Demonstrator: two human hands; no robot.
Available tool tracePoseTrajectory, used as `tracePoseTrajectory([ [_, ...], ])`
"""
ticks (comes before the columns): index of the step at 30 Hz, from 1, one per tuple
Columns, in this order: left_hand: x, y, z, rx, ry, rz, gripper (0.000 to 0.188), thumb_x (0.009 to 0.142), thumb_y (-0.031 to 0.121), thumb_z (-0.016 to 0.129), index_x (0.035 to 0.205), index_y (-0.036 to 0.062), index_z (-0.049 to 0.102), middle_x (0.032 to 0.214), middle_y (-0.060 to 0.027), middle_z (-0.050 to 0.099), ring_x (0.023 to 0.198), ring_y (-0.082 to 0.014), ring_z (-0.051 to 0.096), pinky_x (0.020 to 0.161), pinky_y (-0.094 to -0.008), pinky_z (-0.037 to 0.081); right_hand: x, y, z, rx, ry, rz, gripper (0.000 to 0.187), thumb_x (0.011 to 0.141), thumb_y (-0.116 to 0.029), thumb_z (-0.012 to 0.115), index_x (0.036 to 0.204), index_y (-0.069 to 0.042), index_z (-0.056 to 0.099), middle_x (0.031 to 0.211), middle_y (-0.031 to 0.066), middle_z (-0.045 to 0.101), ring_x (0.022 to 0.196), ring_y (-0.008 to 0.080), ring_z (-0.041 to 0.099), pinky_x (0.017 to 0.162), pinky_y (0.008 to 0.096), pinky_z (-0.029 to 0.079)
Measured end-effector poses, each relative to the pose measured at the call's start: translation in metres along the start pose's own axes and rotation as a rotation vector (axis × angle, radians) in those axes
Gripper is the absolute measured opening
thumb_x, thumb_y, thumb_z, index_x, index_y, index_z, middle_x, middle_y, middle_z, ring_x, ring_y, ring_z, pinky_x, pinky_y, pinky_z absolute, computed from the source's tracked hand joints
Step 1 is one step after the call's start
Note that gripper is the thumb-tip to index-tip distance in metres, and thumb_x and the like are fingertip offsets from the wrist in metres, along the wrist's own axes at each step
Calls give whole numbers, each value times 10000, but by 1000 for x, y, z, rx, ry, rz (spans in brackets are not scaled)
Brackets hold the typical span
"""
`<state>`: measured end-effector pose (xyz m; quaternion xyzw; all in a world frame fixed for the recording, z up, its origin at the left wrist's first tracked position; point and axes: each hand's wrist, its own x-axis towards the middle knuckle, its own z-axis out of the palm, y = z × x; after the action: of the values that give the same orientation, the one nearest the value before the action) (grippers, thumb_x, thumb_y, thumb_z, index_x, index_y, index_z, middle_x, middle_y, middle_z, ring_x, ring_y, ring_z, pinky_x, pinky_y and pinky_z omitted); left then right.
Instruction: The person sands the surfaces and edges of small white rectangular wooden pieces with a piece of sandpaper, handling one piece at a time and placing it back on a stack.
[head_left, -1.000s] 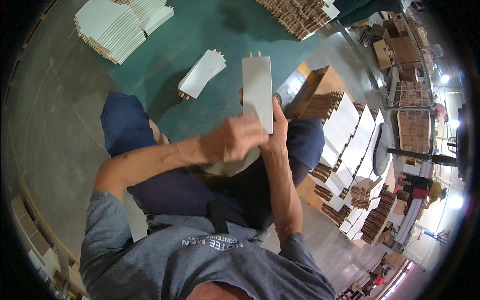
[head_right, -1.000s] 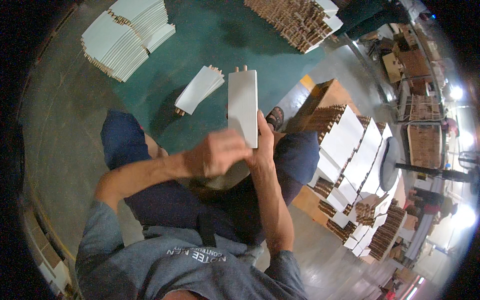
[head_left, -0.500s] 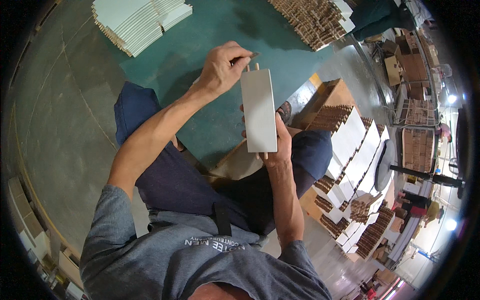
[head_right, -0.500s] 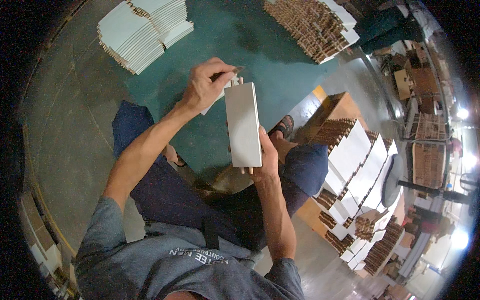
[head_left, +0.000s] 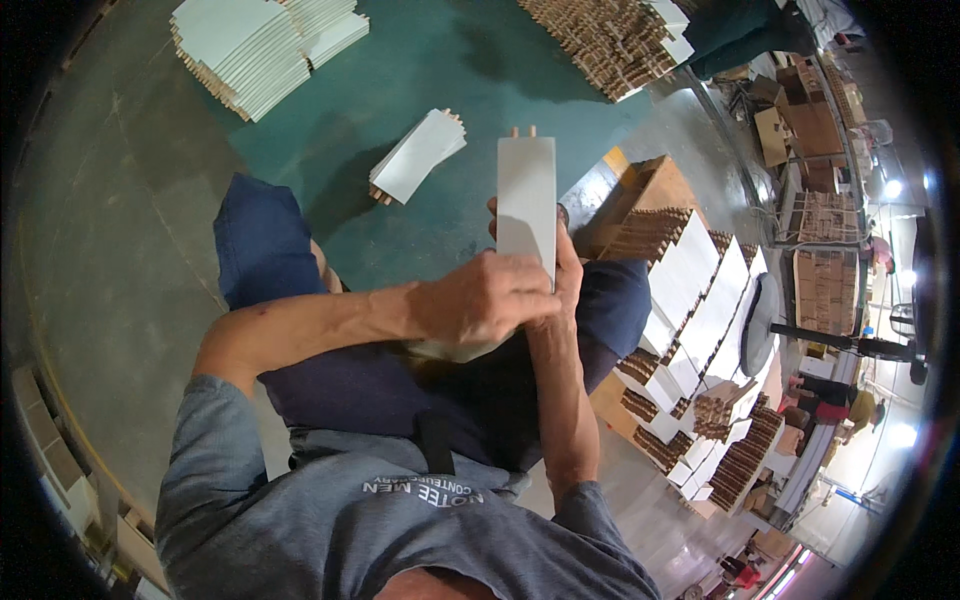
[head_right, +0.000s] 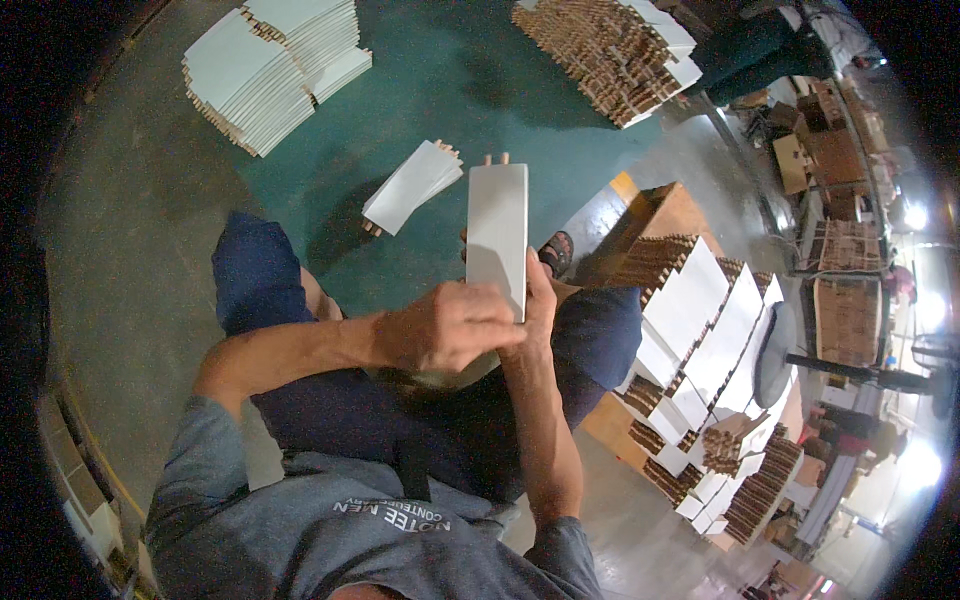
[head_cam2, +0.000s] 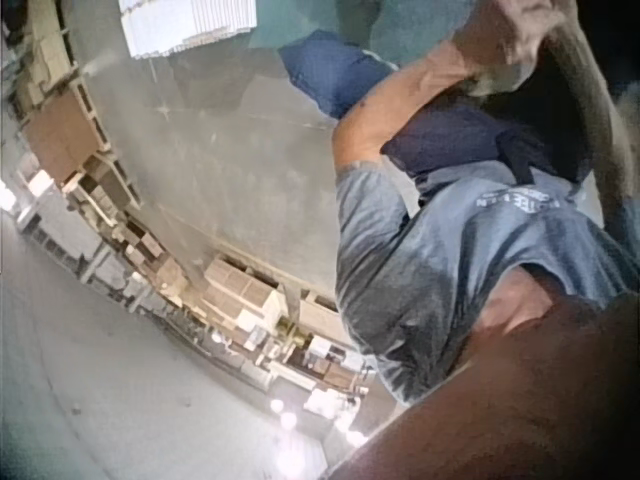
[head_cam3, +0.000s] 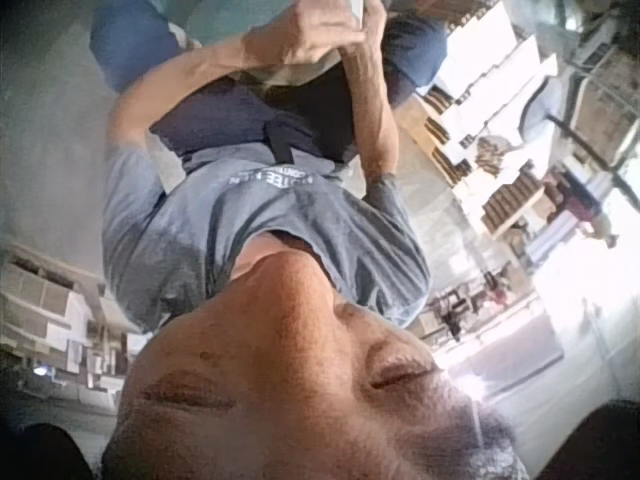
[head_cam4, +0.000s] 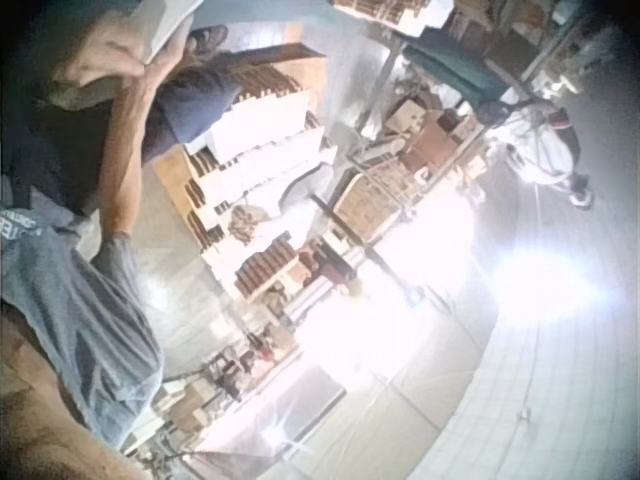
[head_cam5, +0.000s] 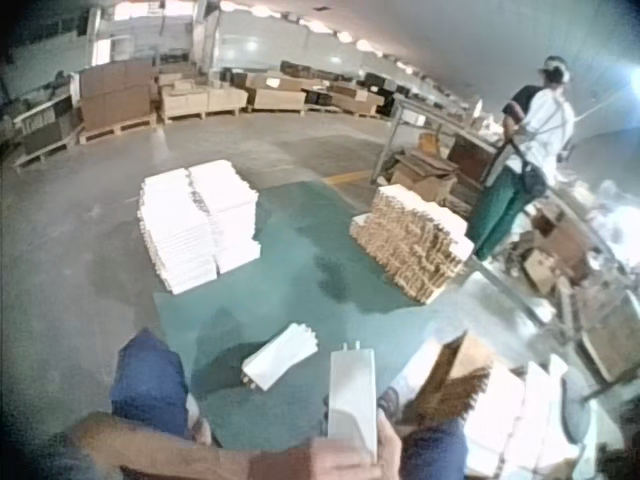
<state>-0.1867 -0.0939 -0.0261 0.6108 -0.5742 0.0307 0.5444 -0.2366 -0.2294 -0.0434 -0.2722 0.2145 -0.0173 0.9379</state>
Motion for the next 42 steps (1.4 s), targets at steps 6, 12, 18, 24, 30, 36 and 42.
tracePoseTrajectory([
  [6, 14, -10, -34, -22, 274, -186, 140, 868, 35, 677, 1001, 6, 712, 864, -103, 662, 784, -220, 652, 711, -347, 538, 4, -5, -18, 354, -103, -120, 547, 1017, -355, 370, 1353, 61, 483, 1154, 243, 618, 930, 341, 615, 798, 438, 539],
  [12, 7, -36, -42, -110, 398, -494, 134, 904, 114, 686, 939, -14, 709, 844, -73, 669, 770, -144, 621, 687, -287, 498, 9, -5, -32, 559, -348, 81, 680, 1000, -443, 510, 1432, 66, 381, 1115, 147, 559, 821, 179, 473, 621, 267, 475],
  [18, 2, -51, -57, -96, 476, -510, 158, 917, 158, 695, 945, 5, 722, 837, -37, 672, 727, -106, 584, 649, -258, 463, 0, -3, -13, -245, -86, -81, 692, 870, -279, 585, 1413, 111, 403, 1319, 264, 568, 1004, 289, 667, 764, 375, 600],
  [24, 3, -52, -51, -81, 350, -544, 153, 910, 113, 681, 973, -21, 720, 800, -35, 628, 694, -105, 552, 625, -274, 440, -5, 0, 1, 11, -177, -33, 565, 949, -198, 411, 1434, 93, 391, 1351, 285, 549, 1137, 378, 629, 954, 471, 540],
  [30, 4, -57, -53, 49, 344, -482, 148, 900, 91, 675, 976, -29, 718, 808, -69, 635, 691, -143, 580, 622, -297, 466, -8, 4, 9, -39, -129, 24, 540, 1017, -277, 375, 1486, -10, 354, 1376, 221, 540, 1166, 315, 611, 976, 440, 518],
  [36, 7, -59, -55, 183, 378, -381, 127, 891, 40, 667, 988, -27, 716, 851, -97, 664, 721, -181, 629, 649, -318, 502, -9, 6, 0, -112, -137, 103, 555, 1068, -430, 306, 1409, -27, 475, 1242, 206, 624, 1029, 293, 658, 825, 482, 584],
  [42, 12, -52, -36, 284, 332, -195, 126, 839, -3, 641, 952, -16, 694, 851, -125, 630, 784, -305, 634, 701, -393, 527, -7, 14, -3, -198, 57, 119, 531, 1058, -481, 363, 1289, -42, 552, 1056, 116, 673, 896, 236, 686, 719, 349, 578],
])
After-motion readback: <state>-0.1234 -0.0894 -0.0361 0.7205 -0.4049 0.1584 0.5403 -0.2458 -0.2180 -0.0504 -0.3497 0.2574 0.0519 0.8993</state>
